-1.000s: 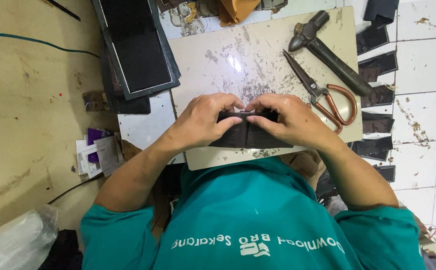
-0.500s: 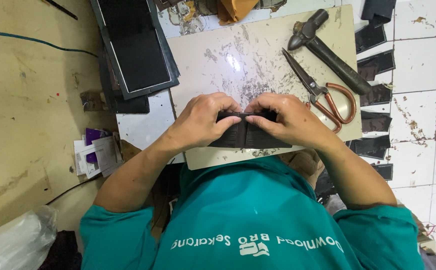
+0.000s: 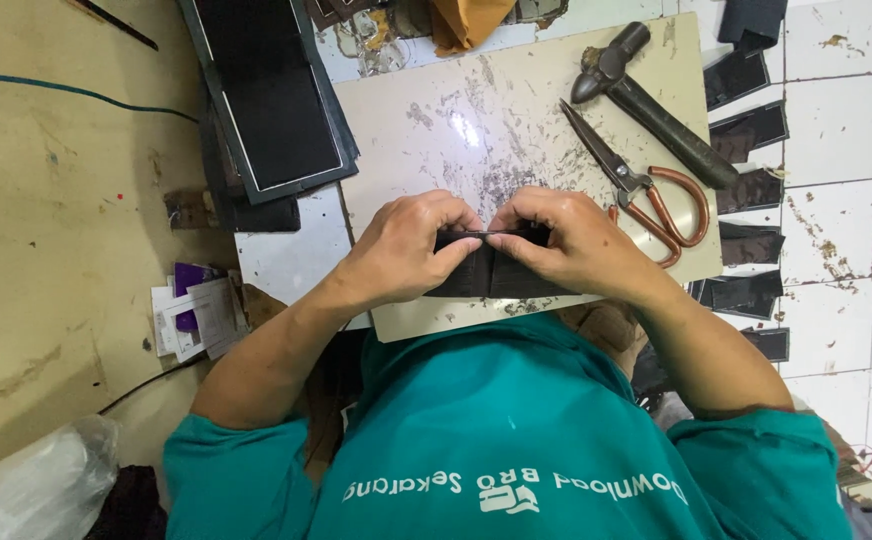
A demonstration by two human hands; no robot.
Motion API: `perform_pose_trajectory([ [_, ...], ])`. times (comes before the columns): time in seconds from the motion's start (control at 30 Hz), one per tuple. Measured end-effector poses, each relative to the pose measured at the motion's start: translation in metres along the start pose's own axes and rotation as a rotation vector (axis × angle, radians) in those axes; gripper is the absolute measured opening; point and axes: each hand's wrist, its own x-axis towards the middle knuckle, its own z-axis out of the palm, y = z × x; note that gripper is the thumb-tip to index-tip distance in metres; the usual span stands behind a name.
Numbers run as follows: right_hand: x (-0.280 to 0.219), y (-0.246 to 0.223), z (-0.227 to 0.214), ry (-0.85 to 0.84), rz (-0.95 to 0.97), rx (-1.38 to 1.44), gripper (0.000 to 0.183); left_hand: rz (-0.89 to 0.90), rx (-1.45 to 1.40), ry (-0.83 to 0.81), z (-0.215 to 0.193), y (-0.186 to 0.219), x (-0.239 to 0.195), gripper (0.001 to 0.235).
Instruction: The person assembles wallets by placing inner inserts into outer frames and pressing the edges with a hammer. They retrieve inserts from the floor, align them within the frames, and repeatedly tap the seams to secure the layers.
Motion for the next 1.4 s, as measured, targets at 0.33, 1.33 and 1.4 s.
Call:
perform_pose_trajectory([
  [0.33, 0.000, 0.000, 0.003, 0.011, -0.069, -0.033, 0.006, 0.015, 0.008, 0.002, -0.001, 0.003, -0.002, 0.016],
  [1.33, 0.006, 0.120, -0.080, 0.487, -0.020, -0.569, 0.023, -0.047, 0.101, 0.479, 0.030, -0.038, -0.028, 0.024],
  [1.4, 0.006, 0.111, -0.077, 0.424, 0.069, -0.602, 0.022, 0.037, 0.277, 0.566, 0.031, -0.037, -0.033, 0.026],
])
